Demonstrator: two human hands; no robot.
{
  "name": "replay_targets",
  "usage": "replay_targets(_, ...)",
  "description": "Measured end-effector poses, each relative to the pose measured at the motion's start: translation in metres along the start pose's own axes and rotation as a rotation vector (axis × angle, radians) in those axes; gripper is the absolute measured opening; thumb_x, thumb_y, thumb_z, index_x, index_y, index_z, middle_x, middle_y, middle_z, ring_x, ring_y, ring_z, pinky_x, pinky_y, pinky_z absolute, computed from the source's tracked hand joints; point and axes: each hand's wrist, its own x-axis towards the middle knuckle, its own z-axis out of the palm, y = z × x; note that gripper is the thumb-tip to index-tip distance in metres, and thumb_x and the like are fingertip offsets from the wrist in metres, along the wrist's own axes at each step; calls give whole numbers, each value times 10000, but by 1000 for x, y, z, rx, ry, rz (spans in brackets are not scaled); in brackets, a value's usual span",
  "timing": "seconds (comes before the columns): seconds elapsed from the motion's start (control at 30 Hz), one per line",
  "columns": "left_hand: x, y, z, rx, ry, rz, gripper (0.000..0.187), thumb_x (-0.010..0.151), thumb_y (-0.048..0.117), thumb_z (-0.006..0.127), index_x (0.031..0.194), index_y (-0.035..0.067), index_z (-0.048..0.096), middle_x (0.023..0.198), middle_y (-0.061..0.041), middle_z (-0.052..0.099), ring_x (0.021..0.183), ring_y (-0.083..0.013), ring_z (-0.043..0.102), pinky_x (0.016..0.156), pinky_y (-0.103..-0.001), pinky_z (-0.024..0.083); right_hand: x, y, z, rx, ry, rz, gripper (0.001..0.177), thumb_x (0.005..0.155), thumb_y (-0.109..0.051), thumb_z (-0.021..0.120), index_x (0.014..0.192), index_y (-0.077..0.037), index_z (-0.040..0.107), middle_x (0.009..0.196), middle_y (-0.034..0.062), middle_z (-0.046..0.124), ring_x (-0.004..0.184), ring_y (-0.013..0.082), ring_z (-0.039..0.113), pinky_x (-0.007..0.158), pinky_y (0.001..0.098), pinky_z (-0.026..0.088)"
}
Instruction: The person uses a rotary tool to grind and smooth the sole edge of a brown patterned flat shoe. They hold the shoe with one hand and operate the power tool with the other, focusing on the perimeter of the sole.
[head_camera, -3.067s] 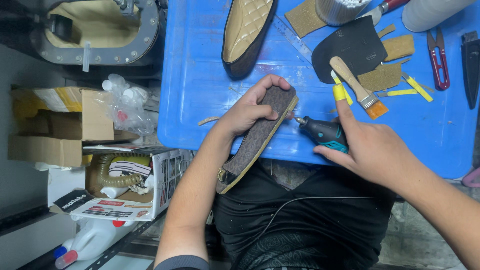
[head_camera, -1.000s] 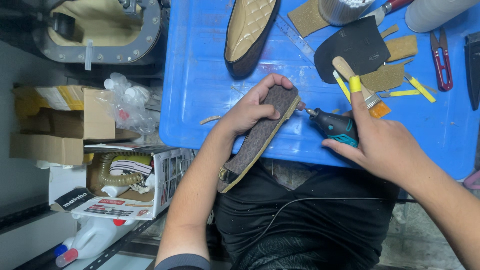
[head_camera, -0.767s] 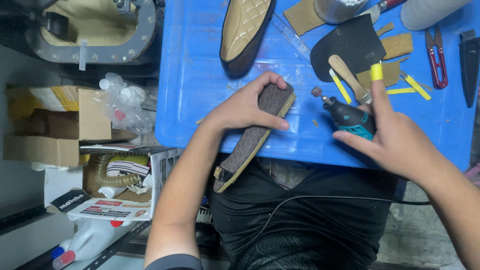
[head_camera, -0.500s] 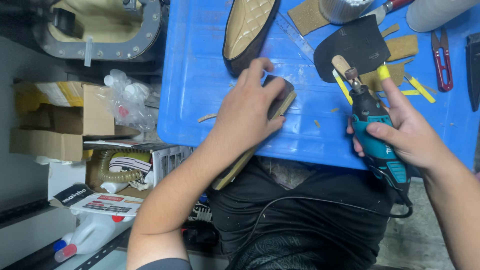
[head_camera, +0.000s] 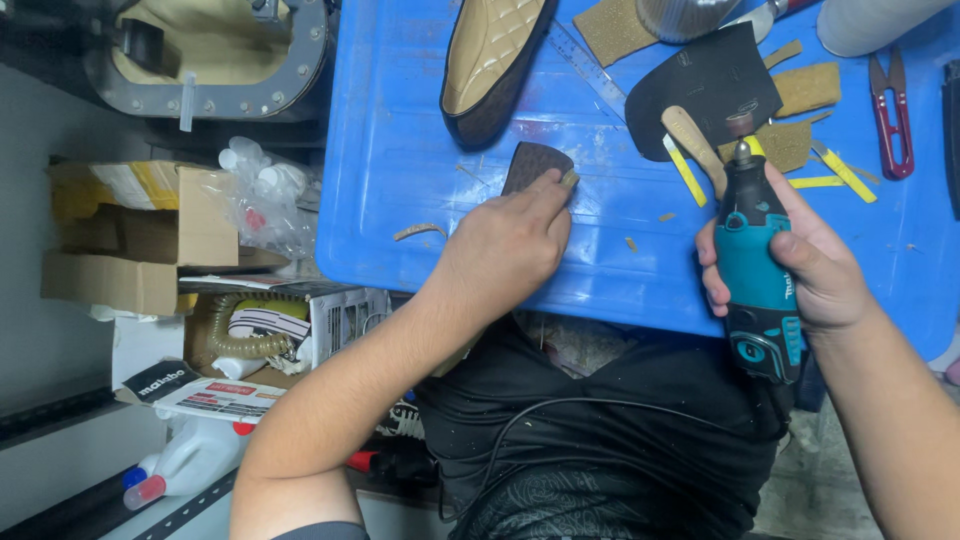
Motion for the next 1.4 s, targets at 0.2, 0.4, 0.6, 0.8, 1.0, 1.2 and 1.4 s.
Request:
replay_targets(0.2, 10, 7, -12, -176, -35, -246, 211, 983, 184, 673, 1044, -13, 629, 1153, -158, 623, 1071, -311, 640, 862, -406, 544, 0, 0, 3, -9, 5, -2, 1014, 948, -410, 760, 1734, -119, 189, 1089, 282, 569, 789, 314, 664, 624, 424, 580)
replay_targets(0.4, 18, 6, -7, -313, 28, -435, 750, 721, 309, 883, 1263, -13, 478, 1316, -252, 461, 1174, -444, 573, 926, -450, 527, -3, 1, 4, -18, 26, -9, 1050, 942, -423, 764, 1755, -129, 168, 1094, 281, 572, 798, 313, 666, 632, 422, 580)
replay_targets(0.6, 9, -7, -5, -436, -190, -710, 979, 685, 126, 883, 1507, 32, 359, 1368, -302, 463, 1212, -483, 545, 1028, -475, 486, -3, 3, 2, -15, -1, -18, 1013, 947, -422, 766, 1724, -104, 199, 1102, 281, 576, 801, 317, 663, 643, 424, 577)
replay_targets(0.8, -57, -2, -59, -1058, 111, -652, 977, 773, 18, 786, 1623, 87, 308, 1364, -154, 631, 1277, -249, 649, 1118, -387, 503, -6, 8, -5, 17, -3, 5, 967, 964, -392, 777, 1705, -112, 222, 1109, 307, 575, 802, 348, 660, 658, 446, 567)
replay_targets(1.0, -128, 24, -92, -1362, 366, -670, 1088, 802, -21, 832, 1662, 96, 175, 1390, -97, 581, 1288, -180, 627, 1149, -342, 511, -7, 13, -12, 2, 11, 12, 879, 993, -379, 781, 1645, -78, 274, 1095, 299, 572, 824, 363, 646, 686, 454, 566)
replay_targets(1.2, -164, 42, -82, -1208, 432, -798, 916, 687, 116, 984, 1353, 111, 354, 1238, -68, 574, 1144, -157, 641, 997, -316, 558, -7, 19, -7, -128, 63, 34, 780, 1036, -329, 761, 1584, -49, 282, 1054, 317, 562, 777, 384, 646, 676, 487, 565)
replay_targets(1.4, -191, 51, -115, -805, 419, -840, 911, 571, 158, 1020, 1209, 99, 372, 1127, -76, 445, 1078, -183, 526, 959, -314, 487, -4, 17, 2, -199, 38, 101, 868, 1019, -243, 716, 1698, -133, 185, 1160, 329, 616, 822, 384, 670, 687, 482, 581)
